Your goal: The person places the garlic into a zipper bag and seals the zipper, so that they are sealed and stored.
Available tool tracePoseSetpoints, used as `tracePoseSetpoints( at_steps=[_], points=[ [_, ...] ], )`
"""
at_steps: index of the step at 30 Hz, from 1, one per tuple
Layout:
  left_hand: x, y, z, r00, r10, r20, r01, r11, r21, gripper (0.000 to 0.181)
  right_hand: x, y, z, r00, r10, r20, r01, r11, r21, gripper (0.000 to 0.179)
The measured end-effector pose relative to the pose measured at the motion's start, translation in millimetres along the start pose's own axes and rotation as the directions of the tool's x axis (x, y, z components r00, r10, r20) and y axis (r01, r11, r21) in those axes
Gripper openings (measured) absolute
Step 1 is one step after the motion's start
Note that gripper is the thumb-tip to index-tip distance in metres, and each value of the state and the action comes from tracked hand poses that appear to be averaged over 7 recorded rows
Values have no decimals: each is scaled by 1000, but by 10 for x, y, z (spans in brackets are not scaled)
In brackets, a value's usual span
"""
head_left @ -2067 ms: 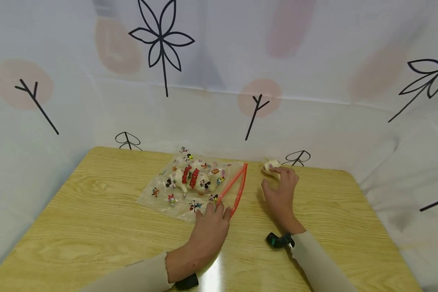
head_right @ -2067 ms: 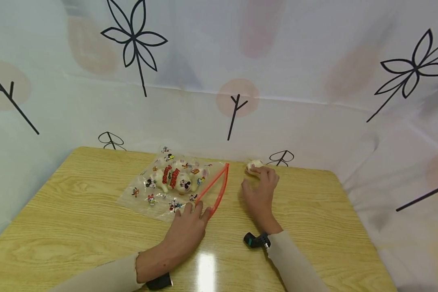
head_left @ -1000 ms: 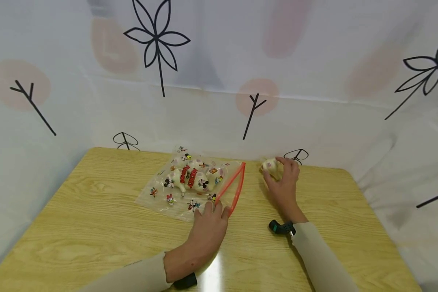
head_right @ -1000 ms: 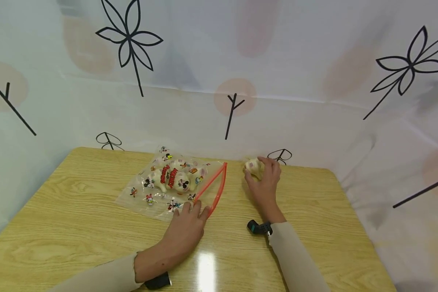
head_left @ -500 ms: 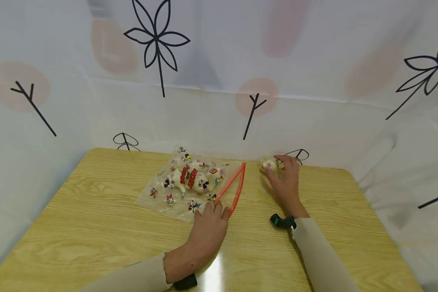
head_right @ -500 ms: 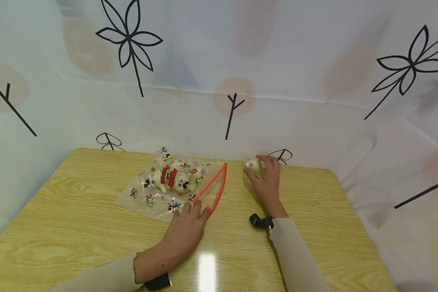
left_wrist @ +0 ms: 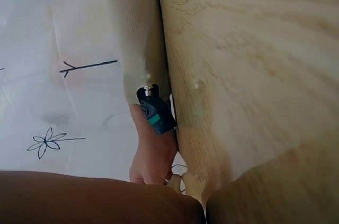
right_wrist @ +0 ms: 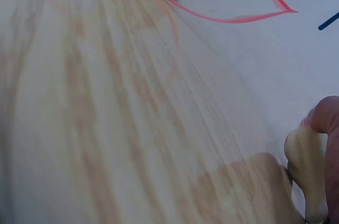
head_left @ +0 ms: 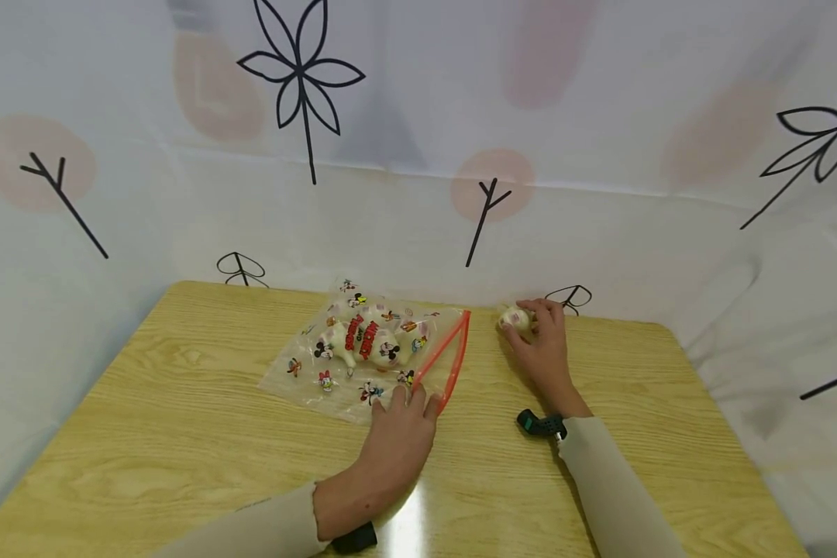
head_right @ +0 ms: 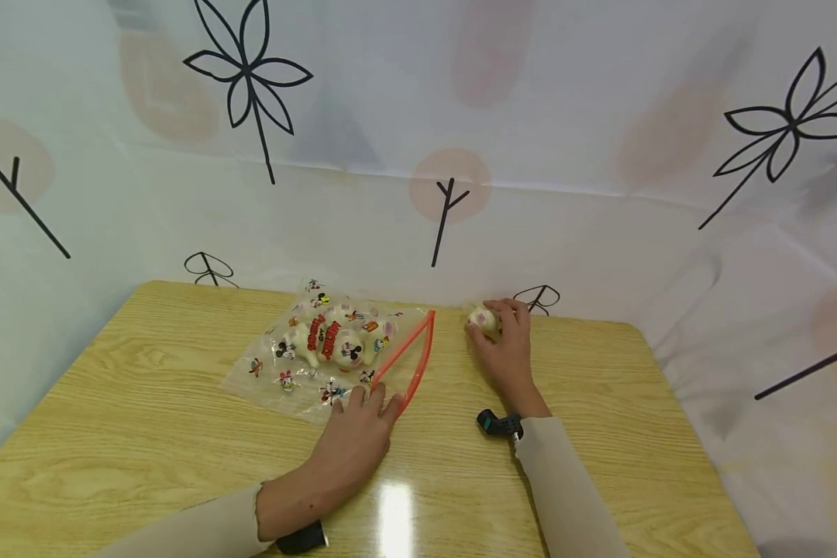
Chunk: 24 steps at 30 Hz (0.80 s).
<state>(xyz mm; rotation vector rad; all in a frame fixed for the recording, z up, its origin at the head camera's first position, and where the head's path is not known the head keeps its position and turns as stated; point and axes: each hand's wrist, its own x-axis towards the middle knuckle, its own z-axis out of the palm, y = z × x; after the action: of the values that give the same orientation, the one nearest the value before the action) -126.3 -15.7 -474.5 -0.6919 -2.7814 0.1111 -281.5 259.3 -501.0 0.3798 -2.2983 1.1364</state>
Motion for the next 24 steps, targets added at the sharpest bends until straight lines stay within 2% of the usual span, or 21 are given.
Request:
tracePoseSetpoints(
  at_steps=[9, 15, 24],
  points=[
    [9, 0, 0, 1000, 8, 2, -8, 1000, 5, 37, -35, -13, -6, 992, 127, 17, -127, 992, 19, 46],
    [12, -2, 3, 1000, 15, -10, -15, 1000, 22, 39, -64, -28, -16, 992, 126, 7, -127, 991, 43, 44],
    [-1, -11, -7, 1000, 15, -13, -15, 1000, 22, 36, -92, -48, 4, 990, 136, 37, -137, 991, 13, 44]
  ],
)
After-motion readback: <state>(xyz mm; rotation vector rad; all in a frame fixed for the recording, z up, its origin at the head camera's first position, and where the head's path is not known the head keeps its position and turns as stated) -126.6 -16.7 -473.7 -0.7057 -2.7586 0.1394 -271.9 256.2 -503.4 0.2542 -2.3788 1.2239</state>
